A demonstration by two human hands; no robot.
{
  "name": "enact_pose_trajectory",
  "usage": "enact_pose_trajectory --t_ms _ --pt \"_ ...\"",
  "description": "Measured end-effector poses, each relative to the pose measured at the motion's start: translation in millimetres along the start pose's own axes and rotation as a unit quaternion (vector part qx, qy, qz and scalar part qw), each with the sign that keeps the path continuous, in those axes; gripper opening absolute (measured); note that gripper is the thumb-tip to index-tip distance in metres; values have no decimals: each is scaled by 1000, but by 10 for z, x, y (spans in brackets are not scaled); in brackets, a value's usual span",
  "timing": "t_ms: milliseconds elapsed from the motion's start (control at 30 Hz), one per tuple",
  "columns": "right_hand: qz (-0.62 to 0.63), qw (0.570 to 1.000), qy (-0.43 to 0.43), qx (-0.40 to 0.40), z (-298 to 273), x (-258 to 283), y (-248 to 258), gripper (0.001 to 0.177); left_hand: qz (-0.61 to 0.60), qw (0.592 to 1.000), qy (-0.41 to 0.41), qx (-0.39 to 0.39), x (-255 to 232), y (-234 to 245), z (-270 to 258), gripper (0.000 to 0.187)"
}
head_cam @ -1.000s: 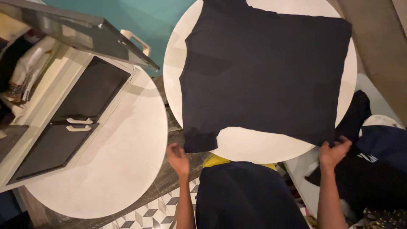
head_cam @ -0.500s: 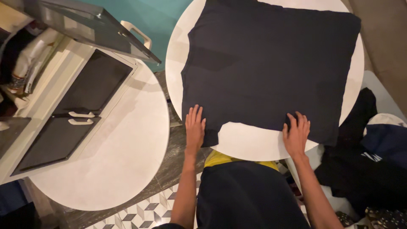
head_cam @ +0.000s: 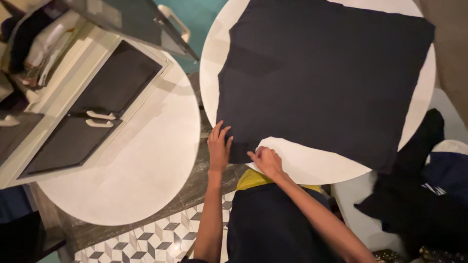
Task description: The person picks up a shirt from a pile, spreads it out on a table, and performs several folds by hand before placing the folded garment into a storage cabinet.
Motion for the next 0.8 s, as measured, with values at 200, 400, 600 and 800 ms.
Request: enact_pose_trajectory --t_ms 200,400,600,800 --pt "160 980 -25 118 -67 -344 -348 35 7 1000 -18 -4 30 26 -26 38" --pt "-73 985 71 142 -206 -100 41 41 93 995 10 -23 49 -75 -24 28" --pt "-22 970 170 -171 -141 233 733 32 103 994 -44 3 -199 -276 -23 64" --pt "-179 926 280 -182 -19 53 766 50 230 962 76 130 -97 -285 -147 95"
Point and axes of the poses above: each hand's wrist, its own z-axis towards the middle knuckle, its own y-axis out of the back of the hand, x = y × z, the point moved 8 cm from there along z, towards the middle knuckle, and after that the axes turned 8 degrees about -z, right-handed, at the moved point
